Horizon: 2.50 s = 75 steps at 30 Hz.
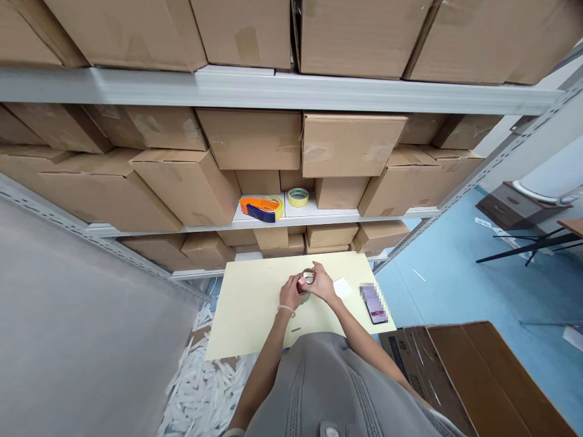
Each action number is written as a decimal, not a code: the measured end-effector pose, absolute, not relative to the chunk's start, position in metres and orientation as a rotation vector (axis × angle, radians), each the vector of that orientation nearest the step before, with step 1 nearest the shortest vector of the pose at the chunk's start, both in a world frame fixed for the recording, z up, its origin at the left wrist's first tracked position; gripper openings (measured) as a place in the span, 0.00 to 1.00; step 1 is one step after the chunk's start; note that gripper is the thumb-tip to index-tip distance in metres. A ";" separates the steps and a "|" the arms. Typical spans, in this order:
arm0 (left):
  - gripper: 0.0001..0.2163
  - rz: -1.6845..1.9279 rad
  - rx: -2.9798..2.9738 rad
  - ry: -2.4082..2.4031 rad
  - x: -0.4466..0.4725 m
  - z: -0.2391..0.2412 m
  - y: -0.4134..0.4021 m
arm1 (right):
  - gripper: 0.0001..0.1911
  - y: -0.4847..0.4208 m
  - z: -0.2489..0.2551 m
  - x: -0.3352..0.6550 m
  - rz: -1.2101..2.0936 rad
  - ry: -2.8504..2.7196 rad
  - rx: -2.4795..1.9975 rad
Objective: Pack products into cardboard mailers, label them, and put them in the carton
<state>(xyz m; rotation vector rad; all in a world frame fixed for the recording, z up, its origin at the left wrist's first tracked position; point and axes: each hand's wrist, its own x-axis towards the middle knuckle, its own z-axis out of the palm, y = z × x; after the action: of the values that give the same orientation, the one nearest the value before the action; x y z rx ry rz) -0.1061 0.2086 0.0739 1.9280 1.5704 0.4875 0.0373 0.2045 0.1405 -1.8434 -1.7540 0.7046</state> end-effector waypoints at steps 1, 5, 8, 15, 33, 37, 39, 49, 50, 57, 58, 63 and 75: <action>0.34 0.501 1.925 1.585 -0.107 0.074 0.210 | 0.28 0.205 0.149 0.037 0.707 -1.689 -1.803; 0.35 0.511 1.882 1.641 -0.110 0.074 0.213 | 0.24 0.207 0.195 0.040 0.702 -1.460 -1.629; 0.34 0.495 1.864 1.658 -0.112 0.074 0.214 | 0.23 0.210 0.239 0.049 0.687 -1.229 -1.501; 0.36 0.443 1.962 1.610 -0.114 0.074 0.226 | 0.26 0.209 0.294 0.071 0.769 -0.750 -1.210; 0.33 1.253 1.489 0.789 -0.134 0.244 0.216 | 0.24 0.188 0.273 0.070 1.221 -0.182 -0.906; 0.49 1.187 1.640 0.822 -0.121 0.268 0.198 | 0.19 0.181 0.266 0.042 1.501 0.005 -0.796; 0.47 1.150 1.655 0.899 -0.112 0.265 0.193 | 0.19 0.174 0.261 0.025 1.682 0.072 -0.773; 0.30 1.355 1.224 1.081 -0.121 0.280 0.182 | 0.32 0.143 0.243 0.011 1.814 -0.566 -0.927; 0.29 1.367 1.165 1.064 -0.121 0.282 0.181 | 0.30 0.142 0.242 0.014 1.648 -0.658 -0.991; 0.23 1.339 0.869 0.968 -0.109 0.280 0.180 | 0.40 0.135 0.255 0.018 0.811 -1.403 -1.161; 0.23 1.343 0.878 0.968 -0.108 0.280 0.179 | 0.40 0.134 0.258 0.015 0.734 -1.460 -1.178; 0.28 1.348 1.080 0.890 -0.114 0.285 0.176 | 0.33 0.132 0.271 0.006 0.794 -1.247 -1.104; 0.34 1.226 1.064 0.534 -0.137 0.257 0.195 | 0.21 0.150 0.262 0.008 2.241 -0.301 -0.344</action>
<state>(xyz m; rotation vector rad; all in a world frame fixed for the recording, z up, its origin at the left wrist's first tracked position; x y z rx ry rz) -0.1368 0.1946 0.2571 1.0640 0.5343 1.2261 0.0084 0.1502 0.2620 -0.3441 -0.3010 2.2408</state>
